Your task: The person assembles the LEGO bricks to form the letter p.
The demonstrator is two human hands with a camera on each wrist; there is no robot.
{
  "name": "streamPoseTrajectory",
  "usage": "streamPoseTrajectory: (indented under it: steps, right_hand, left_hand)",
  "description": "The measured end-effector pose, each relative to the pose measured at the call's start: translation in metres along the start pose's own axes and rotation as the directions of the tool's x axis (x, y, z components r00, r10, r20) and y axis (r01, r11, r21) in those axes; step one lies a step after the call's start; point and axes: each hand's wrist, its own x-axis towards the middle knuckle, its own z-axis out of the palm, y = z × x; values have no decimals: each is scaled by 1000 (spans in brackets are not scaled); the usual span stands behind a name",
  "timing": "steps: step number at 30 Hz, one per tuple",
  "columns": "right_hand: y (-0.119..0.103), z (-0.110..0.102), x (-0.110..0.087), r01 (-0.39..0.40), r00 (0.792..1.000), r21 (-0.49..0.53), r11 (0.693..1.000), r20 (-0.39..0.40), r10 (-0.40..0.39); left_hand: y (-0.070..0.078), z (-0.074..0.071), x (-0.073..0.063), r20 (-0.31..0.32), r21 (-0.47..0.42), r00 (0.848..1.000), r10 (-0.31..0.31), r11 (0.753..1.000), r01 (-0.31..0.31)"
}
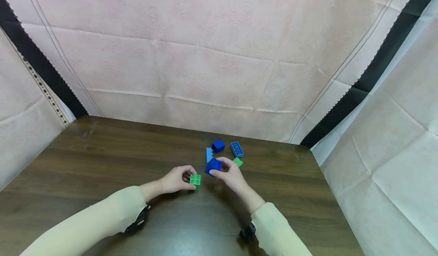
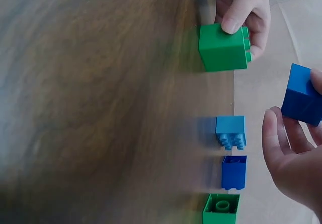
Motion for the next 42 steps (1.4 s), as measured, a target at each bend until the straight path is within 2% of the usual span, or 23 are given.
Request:
streamPoseTrajectory:
  steps: [8, 14, 22, 25, 29, 36, 42]
  right_hand:
    - [-3, 10, 6, 43, 999, -85, 995, 22, -42]
    - [-9, 15, 8, 42, 998, -107, 993, 58, -36]
    - [-36, 23, -6, 67, 993, -126, 990, 106, -54]
    - [-36, 25, -7, 59, 992, -133, 989, 116, -43]
    - [-31, 26, -6, 69, 990, -145, 987, 128, -50]
    - [0, 27, 9, 57, 990, -142, 988, 132, -38]
    - [6, 28, 11, 58, 990, -149, 987, 138, -37]
  left_hand:
    - [1, 2, 0, 28, 13, 999, 45, 999, -45]
    - [0, 4, 4, 17, 29, 1000, -6, 1000, 6]
    - [0, 4, 5, 3, 33, 1000, 4, 999, -4]
    - [0, 4, 5, 3, 35, 1000, 0, 999, -1]
    - [0, 4, 5, 6, 36, 1000, -6, 999, 5]
    - [0, 3, 5, 13, 31, 1000, -18, 999, 18]
    - [1, 3, 3, 12, 30, 1000, -22, 999, 22]
